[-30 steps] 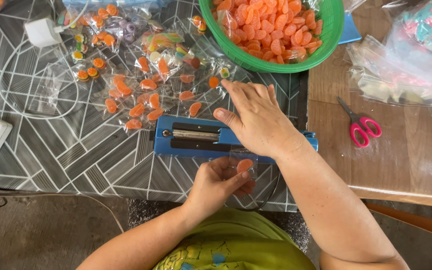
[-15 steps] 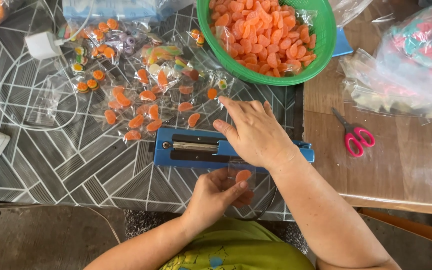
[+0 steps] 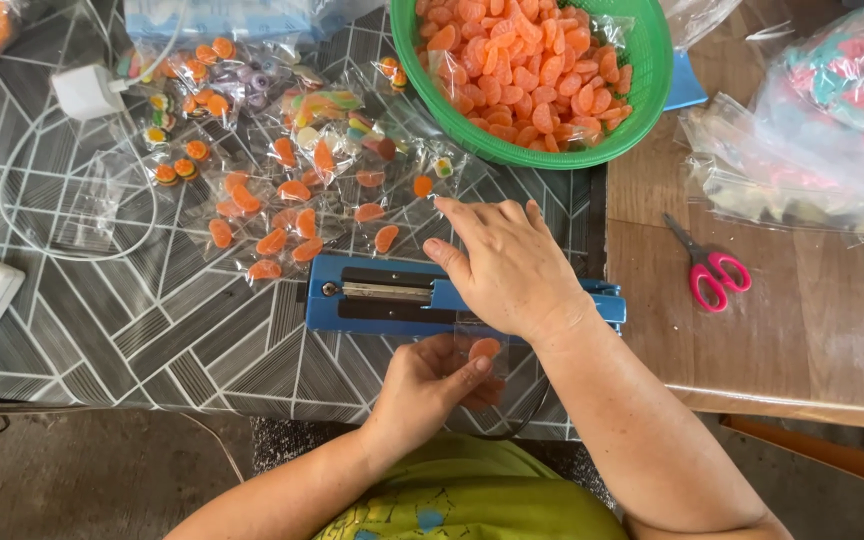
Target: Picking up small candies, placing them into plastic bags, and sealing the bags using a heat sealer.
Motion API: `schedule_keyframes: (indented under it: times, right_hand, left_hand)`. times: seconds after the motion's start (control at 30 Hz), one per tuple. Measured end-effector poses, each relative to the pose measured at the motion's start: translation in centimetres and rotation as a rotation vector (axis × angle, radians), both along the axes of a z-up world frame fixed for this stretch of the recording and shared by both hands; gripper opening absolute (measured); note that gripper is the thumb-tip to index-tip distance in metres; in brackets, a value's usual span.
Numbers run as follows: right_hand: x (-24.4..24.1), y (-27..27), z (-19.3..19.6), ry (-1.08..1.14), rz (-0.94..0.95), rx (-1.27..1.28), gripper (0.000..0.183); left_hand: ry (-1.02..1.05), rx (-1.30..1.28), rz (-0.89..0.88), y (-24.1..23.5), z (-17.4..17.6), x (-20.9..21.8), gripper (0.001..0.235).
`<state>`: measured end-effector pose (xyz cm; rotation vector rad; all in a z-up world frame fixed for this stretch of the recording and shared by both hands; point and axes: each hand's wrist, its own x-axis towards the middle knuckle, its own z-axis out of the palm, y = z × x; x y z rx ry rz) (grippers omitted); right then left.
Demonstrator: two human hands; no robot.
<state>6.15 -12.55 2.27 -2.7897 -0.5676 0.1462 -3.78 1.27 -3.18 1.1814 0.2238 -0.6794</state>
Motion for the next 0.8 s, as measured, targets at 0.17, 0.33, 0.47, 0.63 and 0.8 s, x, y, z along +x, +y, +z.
schedule_keyframes:
  times: [0.17, 0.33, 0.47, 0.63, 0.8]
  right_hand:
    - [-0.2, 0.3, 0.9, 0.033, -0.034, -0.048, 0.059]
    - [-0.3, 0.5, 1.7, 0.114, -0.083, -0.093, 0.061]
    - [-0.7, 0.3, 1.1, 0.103, -0.080, -0.053, 0.060]
    - [-1.9, 0.1, 3.3, 0.088, -0.128, 0.082, 0.060]
    - [-1.8, -2.3, 1.7, -0.202, -0.135, 0.437, 0.035]
  left_hand:
    - [-0.154, -0.022, 0.017, -0.1, -0.9, -0.5, 0.050]
    - [-0.257, -0.043, 0.055, -0.2, -0.6, -0.7, 0.047]
    - [-0.232, -0.043, 0.072, -0.2, -0.7, -1.2, 0.046]
    - [-0.238, -0.058, 0.094, -0.3, -0.4, -1.2, 0.043]
    - [-0.218, -0.065, 0.076, -0.3, -0.7, -1.2, 0.045]
